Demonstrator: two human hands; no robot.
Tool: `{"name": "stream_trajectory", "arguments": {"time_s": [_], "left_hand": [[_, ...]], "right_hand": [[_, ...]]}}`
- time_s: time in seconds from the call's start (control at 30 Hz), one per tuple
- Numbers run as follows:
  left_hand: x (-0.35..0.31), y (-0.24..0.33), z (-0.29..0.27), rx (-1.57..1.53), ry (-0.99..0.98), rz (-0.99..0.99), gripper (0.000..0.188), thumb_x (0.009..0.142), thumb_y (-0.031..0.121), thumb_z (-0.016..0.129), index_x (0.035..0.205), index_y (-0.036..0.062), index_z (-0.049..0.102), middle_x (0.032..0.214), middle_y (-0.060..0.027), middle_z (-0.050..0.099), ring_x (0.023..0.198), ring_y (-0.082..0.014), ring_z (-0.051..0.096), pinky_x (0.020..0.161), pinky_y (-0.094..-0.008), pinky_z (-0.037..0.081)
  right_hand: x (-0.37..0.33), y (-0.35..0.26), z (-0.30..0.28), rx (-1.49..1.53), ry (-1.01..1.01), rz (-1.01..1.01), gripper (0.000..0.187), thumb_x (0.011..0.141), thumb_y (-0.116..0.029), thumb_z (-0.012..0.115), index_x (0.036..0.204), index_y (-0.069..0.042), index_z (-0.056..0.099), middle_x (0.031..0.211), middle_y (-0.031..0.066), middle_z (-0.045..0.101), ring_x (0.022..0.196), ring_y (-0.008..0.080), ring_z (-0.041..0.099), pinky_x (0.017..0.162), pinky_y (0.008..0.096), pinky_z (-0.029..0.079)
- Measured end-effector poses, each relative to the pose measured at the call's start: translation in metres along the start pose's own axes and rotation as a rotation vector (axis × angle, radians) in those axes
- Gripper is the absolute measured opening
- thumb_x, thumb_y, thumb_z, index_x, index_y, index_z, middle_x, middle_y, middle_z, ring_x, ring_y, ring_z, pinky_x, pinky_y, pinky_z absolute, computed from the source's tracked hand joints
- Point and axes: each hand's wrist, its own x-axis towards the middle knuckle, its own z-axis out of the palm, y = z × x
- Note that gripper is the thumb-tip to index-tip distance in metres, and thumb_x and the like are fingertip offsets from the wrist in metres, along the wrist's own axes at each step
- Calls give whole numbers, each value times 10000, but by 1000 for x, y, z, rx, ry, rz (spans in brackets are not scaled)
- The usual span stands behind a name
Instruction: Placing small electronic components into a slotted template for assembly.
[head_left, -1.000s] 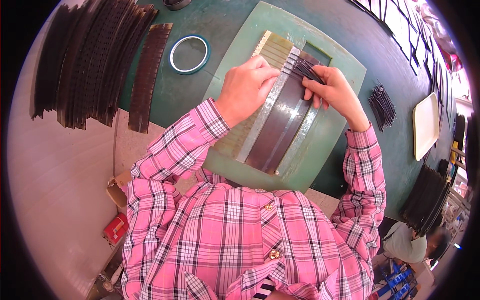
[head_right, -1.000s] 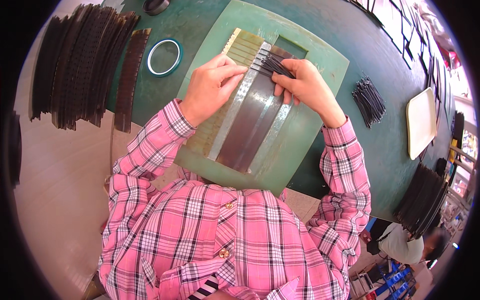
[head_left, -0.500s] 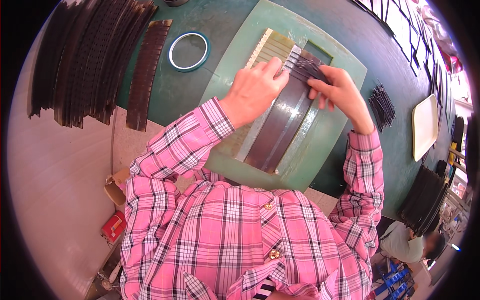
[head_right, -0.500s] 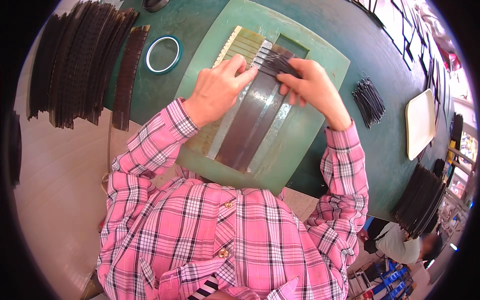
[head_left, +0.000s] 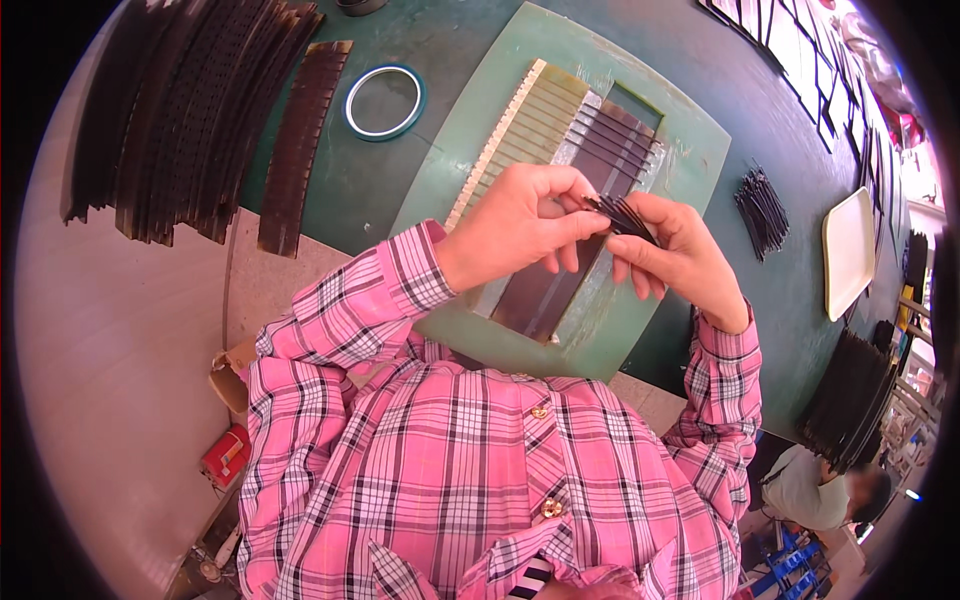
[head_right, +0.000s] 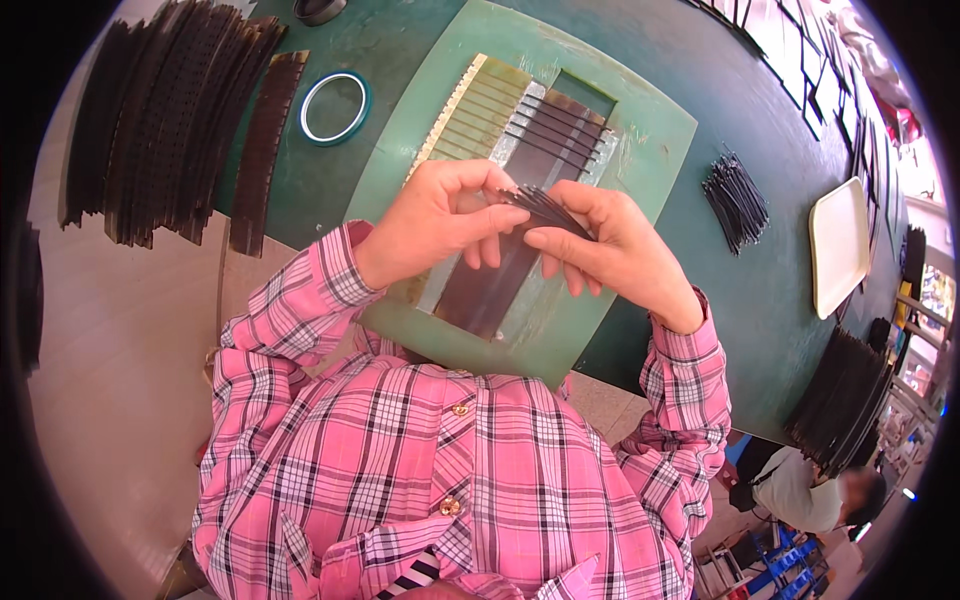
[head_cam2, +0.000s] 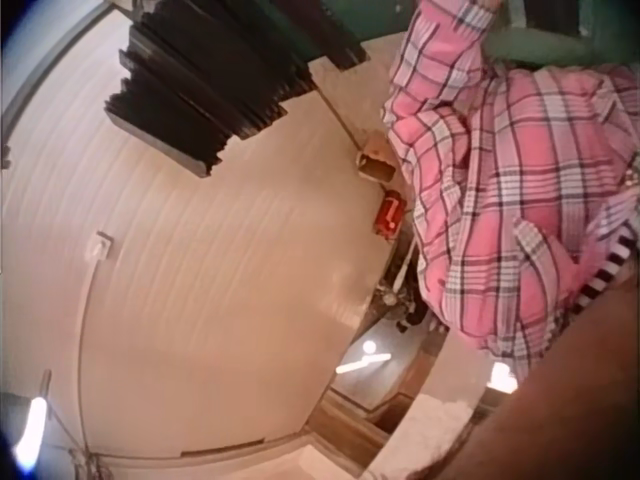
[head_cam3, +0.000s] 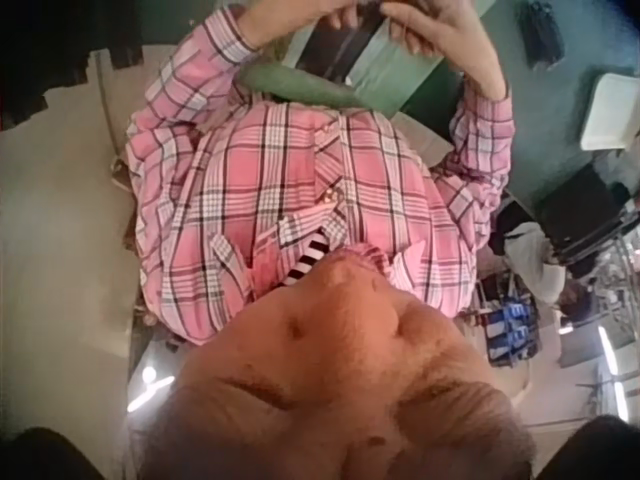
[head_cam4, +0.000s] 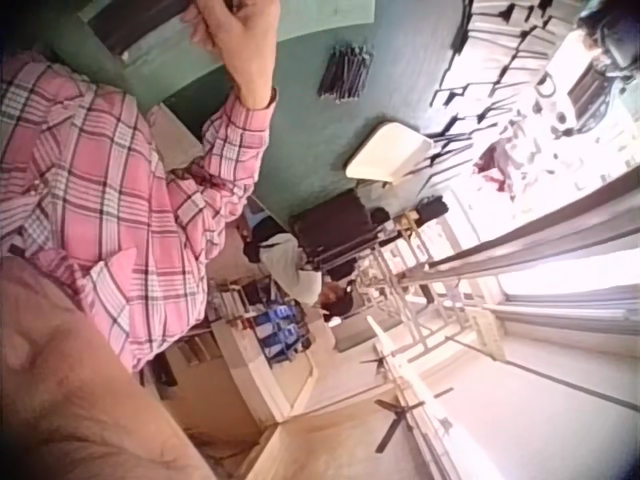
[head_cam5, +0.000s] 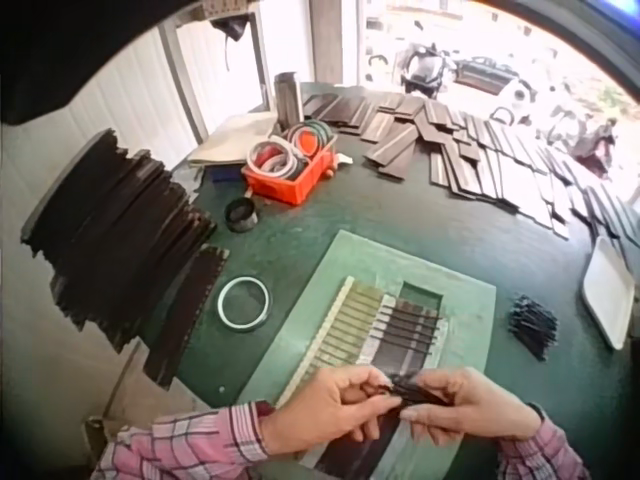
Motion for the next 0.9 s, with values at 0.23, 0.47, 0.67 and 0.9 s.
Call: {"name": "stream_trajectory", "arguments": {"time_s": [0.23, 0.47, 0.67, 0.9], "left_hand": [[-9, -8, -9, -32, 123, -124, 178, 887, 157, 645, 918, -13, 607, 768, -42, 624, 573, -112, 628, 459, -208, 476], [3, -20, -24, 237, 276, -28, 154, 863, 136, 665, 925, 1, 624, 768, -34, 624, 557, -84, 601, 472, -222, 468], [12, -29, -34, 952, 493, 385, 126, 804, 84, 679, 908, 15, 664, 820, -55, 630, 523, -120, 563, 532, -280, 460], [17, -32, -33, 1068, 490, 529, 104, 812, 73, 658, 906, 44, 691, 810, -46, 616, 601, -197, 601, 545, -308, 472]], "right_hand": [[-2, 9, -4, 10, 55, -3, 141, 916, -152, 588, 900, -14, 617, 659, 1, 615, 483, 36, 518, 406, 187, 379], [26, 15, -12, -105, 105, -1, 134, 886, -124, 575, 867, 0, 619, 667, 20, 639, 484, 57, 537, 408, 204, 391], [45, 23, -31, -197, 152, -6, 127, 885, -97, 569, 833, 6, 618, 666, 26, 645, 481, 61, 548, 405, 209, 399], [46, 29, -36, -175, 170, 2, 137, 892, -109, 573, 825, 2, 618, 662, 20, 641, 480, 56, 544, 403, 207, 397]]}}
